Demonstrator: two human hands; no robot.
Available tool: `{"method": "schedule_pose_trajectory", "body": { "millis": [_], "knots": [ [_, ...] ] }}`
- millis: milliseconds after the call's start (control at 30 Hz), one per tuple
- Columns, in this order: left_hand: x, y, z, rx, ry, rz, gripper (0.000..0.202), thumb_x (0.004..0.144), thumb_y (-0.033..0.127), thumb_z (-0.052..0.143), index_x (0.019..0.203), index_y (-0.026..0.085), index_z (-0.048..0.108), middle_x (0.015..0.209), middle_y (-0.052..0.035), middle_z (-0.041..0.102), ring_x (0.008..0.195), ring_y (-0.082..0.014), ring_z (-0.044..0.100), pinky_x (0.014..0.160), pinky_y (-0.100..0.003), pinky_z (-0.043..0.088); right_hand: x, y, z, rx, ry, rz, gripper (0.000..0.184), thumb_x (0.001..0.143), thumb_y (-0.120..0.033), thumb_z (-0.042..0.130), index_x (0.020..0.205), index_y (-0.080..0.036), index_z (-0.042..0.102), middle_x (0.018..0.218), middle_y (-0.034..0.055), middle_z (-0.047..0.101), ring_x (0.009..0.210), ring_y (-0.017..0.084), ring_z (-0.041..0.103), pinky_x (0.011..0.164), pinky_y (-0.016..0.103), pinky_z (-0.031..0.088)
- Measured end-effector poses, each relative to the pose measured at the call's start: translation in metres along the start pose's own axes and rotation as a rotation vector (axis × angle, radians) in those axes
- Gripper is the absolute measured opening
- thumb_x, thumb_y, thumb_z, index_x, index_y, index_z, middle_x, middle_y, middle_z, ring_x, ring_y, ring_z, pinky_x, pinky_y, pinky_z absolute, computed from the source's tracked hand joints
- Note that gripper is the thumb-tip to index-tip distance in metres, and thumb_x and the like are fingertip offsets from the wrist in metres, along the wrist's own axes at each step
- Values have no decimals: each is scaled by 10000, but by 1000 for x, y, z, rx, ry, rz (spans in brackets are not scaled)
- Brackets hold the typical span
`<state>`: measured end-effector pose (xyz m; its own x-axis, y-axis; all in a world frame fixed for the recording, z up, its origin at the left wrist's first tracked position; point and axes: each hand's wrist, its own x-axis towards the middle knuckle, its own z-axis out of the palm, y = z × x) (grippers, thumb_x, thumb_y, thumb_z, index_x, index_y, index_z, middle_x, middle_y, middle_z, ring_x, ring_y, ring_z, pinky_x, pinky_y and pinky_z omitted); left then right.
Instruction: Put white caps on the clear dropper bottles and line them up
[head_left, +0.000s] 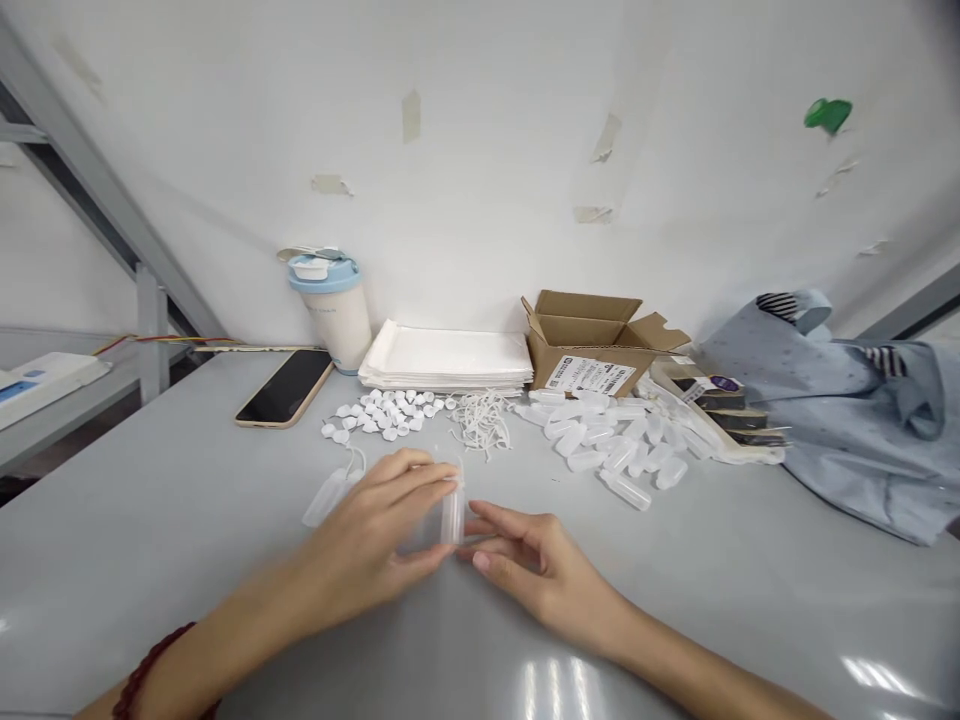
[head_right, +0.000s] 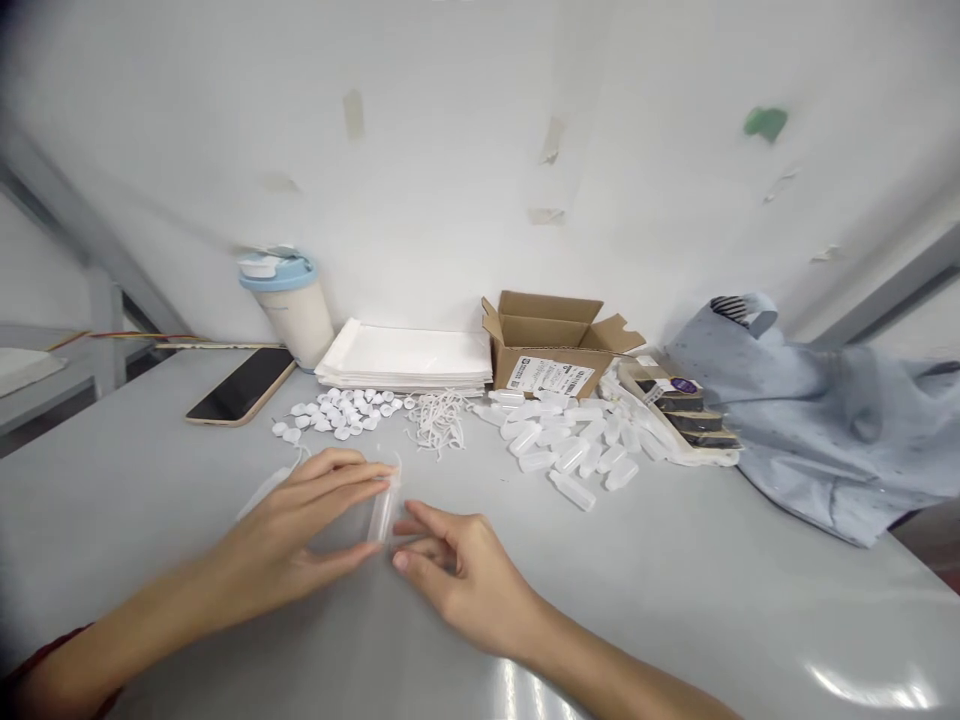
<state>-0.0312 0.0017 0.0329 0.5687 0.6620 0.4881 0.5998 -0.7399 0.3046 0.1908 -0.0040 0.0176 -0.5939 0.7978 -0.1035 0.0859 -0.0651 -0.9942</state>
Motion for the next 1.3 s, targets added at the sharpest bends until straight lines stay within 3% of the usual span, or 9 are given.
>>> {"method": "schedule_pose_trajectory", "body": {
  "millis": [167,267,500,667,867,1300],
  "knots": [
    [-21,-39,-31,31,-6,-193,366,815,343,669,1155,220,608,1131,-58,674,1104,-258,544,929,-411,510,0,5,3,-86,74,68,463,870,-377,586,1277,-156,565,1185,131,663,984,245,675,853,389,518],
    [-36,-56,-42,40,-110,-304,414,769,449,691,1131,256,633,1128,-49,678,1132,-273,536,917,-398,515,2,4,4,-49,116,117,454,859,-362,586,1249,-129,572,1158,143,672,983,254,674,833,389,520],
    [-45,-55,-47,51,-299,-502,490,749,440,673,1204,311,546,1251,-28,567,1196,-261,499,972,-378,462,5,5,4,-6,145,135,436,859,-345,571,1238,-130,546,1123,130,677,967,237,676,844,380,499],
    [-39,-54,-47,43,-362,-496,481,757,404,652,1205,298,516,1274,-23,530,1249,-256,441,1013,-355,414,5,2,4,-21,147,152,437,846,-357,573,1217,-126,547,1100,133,678,949,246,675,784,366,501],
    [-42,-56,-47,49,-388,-487,483,776,387,626,1231,295,493,1290,-31,514,1251,-258,431,1009,-344,407,5,3,3,-18,139,151,418,859,-336,559,1221,-128,546,1101,128,679,963,237,671,815,367,497],
    [-47,-58,-46,101,-298,-403,489,767,363,649,1235,301,522,1272,-51,549,1219,-272,489,961,-356,463,4,4,5,-12,143,135,385,861,-313,567,1208,-146,568,1086,109,683,952,218,679,832,351,512]
  ]
}}
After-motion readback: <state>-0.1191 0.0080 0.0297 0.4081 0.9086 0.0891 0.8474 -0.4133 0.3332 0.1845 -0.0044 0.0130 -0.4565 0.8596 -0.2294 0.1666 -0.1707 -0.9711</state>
